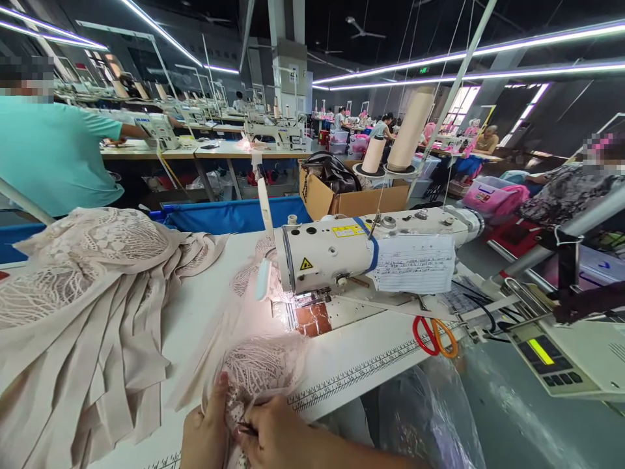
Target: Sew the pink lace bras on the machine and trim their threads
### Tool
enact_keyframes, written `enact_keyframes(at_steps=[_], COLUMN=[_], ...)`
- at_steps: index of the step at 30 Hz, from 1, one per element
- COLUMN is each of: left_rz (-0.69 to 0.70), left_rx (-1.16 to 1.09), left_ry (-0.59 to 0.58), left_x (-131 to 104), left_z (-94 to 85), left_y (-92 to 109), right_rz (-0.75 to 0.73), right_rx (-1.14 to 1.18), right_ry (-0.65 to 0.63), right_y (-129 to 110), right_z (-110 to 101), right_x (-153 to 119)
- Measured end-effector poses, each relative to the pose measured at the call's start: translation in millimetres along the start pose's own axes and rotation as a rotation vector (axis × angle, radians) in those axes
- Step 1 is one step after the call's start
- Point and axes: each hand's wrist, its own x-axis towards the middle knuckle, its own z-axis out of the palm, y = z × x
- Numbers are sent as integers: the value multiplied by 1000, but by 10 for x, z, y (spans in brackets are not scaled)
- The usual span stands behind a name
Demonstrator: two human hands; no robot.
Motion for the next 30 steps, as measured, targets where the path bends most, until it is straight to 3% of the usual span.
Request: enact_keyframes(at_steps=[3, 7, 11, 14, 17, 20, 23, 24, 25, 26, 27, 28, 30], left_rz=[-102, -79, -113, -180, -104, 65, 263, 386, 556, 757, 1048, 1229, 1427], left_rx=[-26, -68, -280, -619, -732, -574, -151, -12, 112, 222, 357, 433, 506], left_ry=[27, -7, -215, -383, -444, -305, 148, 270, 320, 302, 171, -8, -292], left_x=[-31, -2, 49, 198, 478, 789, 964, 969, 947, 899, 832, 752, 586], left_z=[-12, -69, -64, -42, -134, -373, -576, -585, -552, -473, -355, -206, 132], left_y=[26, -32, -5, 172, 382, 500, 474, 435, 382, 321, 256, 191, 84], right_rz=[-17, -46, 115, 171, 174, 191, 214, 227, 239, 245, 246, 237, 194], right_rx=[-3, 32, 81, 80, 21, -101, -304, -378, -451, -516, -575, -623, -700], right_ry=[66, 100, 157, 81, 47, 81, 50, 5, -52, -112, -175, -230, -321], right_y=[-56, -58, 28, 60, 54, 54, 31, -3, -57, -132, -225, -330, -538], right_z=[-10, -171, -336, -387, -408, -454, -567, -628, -702, -792, -898, -1018, -1284], right_x=[12, -95, -247, -306, -353, -415, -446, -439, -422, -395, -361, -324, -250])
